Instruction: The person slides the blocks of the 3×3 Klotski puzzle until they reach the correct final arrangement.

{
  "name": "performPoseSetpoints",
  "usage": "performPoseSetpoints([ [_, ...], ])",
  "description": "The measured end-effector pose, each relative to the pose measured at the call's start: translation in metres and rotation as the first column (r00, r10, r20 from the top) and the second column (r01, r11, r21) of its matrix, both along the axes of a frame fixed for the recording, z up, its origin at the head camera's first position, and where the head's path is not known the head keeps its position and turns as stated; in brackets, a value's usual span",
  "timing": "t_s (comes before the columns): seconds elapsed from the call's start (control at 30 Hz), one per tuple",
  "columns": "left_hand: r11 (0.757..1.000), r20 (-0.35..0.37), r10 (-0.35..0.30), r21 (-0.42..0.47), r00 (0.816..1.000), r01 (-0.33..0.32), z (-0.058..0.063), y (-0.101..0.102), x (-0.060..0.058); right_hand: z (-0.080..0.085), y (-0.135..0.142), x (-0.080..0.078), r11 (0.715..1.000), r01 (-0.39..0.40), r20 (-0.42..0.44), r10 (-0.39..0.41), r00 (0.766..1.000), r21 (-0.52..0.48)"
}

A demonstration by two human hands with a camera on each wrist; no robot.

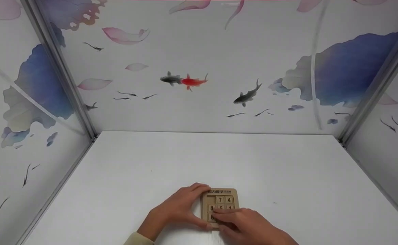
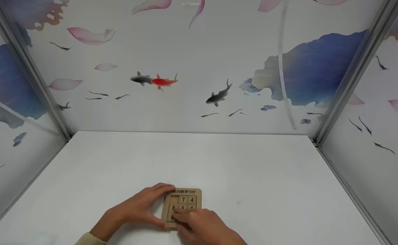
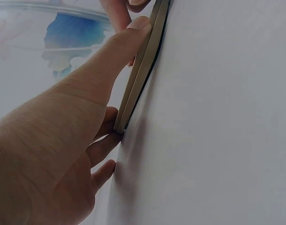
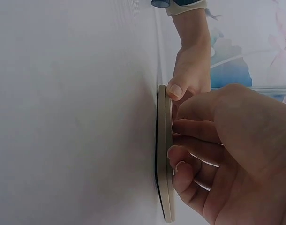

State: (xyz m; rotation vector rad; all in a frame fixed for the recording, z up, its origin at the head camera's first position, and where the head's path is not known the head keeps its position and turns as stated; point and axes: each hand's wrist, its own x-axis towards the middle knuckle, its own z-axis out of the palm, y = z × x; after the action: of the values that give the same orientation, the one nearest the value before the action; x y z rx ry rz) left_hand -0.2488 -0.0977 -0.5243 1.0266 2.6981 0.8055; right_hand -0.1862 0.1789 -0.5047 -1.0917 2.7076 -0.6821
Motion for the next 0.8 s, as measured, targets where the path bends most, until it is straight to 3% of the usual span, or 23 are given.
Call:
performPoseSetpoints([
  [0.3, 1.000, -0.007, 0.001, -0.003, 1.000, -0.001, -0.0005, -0.0009, -0.0006, -0.0013, -0.0017, 0.0002, 0.999, 0.036, 0.009, -0.036, 0.999, 0.002],
  [0.47, 1.000, 0.004, -0.001, -0.003, 1.000, 0.001, -0.0001, -0.0009, -0.0004, -0.0006, -0.0045, -0.0020, 0.996, 0.087, 0.067, -0.086, 0.994, 0.000],
  [0.8, 1.000, 0.023, -0.002, 0.000, 1.000, 0.002, 0.0002, -0.0007, -0.0009, 0.0048, 0.0001, -0.0042, 0.978, 0.208, 0.013, -0.208, 0.978, 0.023],
])
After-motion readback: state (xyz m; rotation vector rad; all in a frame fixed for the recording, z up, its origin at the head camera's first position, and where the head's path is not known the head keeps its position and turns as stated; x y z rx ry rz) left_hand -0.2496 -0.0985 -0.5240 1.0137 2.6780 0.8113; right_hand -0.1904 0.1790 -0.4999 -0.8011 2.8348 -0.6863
